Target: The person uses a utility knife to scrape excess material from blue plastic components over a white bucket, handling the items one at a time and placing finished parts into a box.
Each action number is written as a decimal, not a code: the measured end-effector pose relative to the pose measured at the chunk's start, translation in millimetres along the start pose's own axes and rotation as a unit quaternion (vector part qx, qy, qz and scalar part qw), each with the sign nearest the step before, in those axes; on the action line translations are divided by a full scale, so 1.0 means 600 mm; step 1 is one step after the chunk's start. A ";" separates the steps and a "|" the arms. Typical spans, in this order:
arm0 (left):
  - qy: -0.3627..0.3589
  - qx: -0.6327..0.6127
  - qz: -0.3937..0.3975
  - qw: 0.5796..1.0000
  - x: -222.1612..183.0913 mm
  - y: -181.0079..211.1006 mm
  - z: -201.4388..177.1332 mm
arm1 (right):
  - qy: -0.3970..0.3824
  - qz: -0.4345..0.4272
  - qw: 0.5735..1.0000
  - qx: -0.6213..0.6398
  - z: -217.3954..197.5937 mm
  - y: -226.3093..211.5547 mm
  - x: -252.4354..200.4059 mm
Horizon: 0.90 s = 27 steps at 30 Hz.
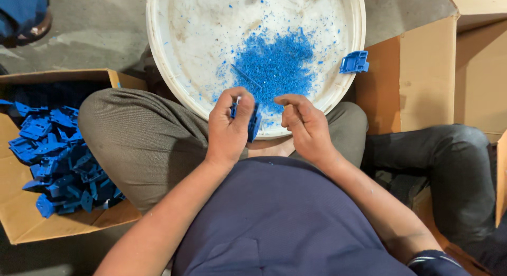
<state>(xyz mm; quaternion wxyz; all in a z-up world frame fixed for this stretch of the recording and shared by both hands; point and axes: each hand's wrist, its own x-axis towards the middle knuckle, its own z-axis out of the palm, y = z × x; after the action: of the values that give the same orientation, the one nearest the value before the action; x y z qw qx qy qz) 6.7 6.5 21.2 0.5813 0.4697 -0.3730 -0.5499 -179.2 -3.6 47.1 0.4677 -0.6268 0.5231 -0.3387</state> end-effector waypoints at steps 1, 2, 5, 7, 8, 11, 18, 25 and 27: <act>0.005 0.036 -0.009 0.999 -0.001 0.001 -0.001 | -0.014 -0.021 0.999 -0.049 -0.002 -0.006 -0.002; 0.008 0.073 -0.016 0.997 0.000 0.001 -0.001 | -0.026 -0.042 0.994 -0.097 -0.004 -0.012 -0.004; 0.008 0.085 -0.051 0.995 0.004 -0.002 -0.002 | -0.074 -0.046 0.974 -0.211 -0.008 -0.033 -0.002; 0.012 0.084 -0.056 0.995 0.004 -0.006 -0.003 | -0.095 -0.044 0.961 -0.255 -0.008 -0.044 0.002; 0.019 0.095 -0.046 0.994 0.004 -0.009 -0.006 | -0.098 -0.053 0.957 -0.268 -0.008 -0.049 0.005; 0.020 0.094 -0.039 0.995 0.004 -0.016 -0.010 | -0.121 -0.076 0.946 -0.291 -0.001 -0.057 0.015; 0.017 0.093 -0.061 0.994 0.000 -0.021 -0.007 | -0.139 -0.050 0.939 -0.312 0.009 -0.058 0.016; 0.006 0.082 -0.071 0.994 -0.001 -0.019 -0.007 | -0.162 -0.081 0.925 -0.333 0.011 -0.054 0.017; 0.004 0.048 -0.101 0.994 0.000 -0.022 -0.005 | -0.162 -0.086 0.927 -0.327 0.011 -0.052 0.018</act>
<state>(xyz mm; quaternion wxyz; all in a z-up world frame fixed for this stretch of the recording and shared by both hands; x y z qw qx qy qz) 5.9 7.5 7.7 0.5007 0.5344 -0.3477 -0.5855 -160.2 -11.9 73.5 0.2840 -0.8340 0.4660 -0.0811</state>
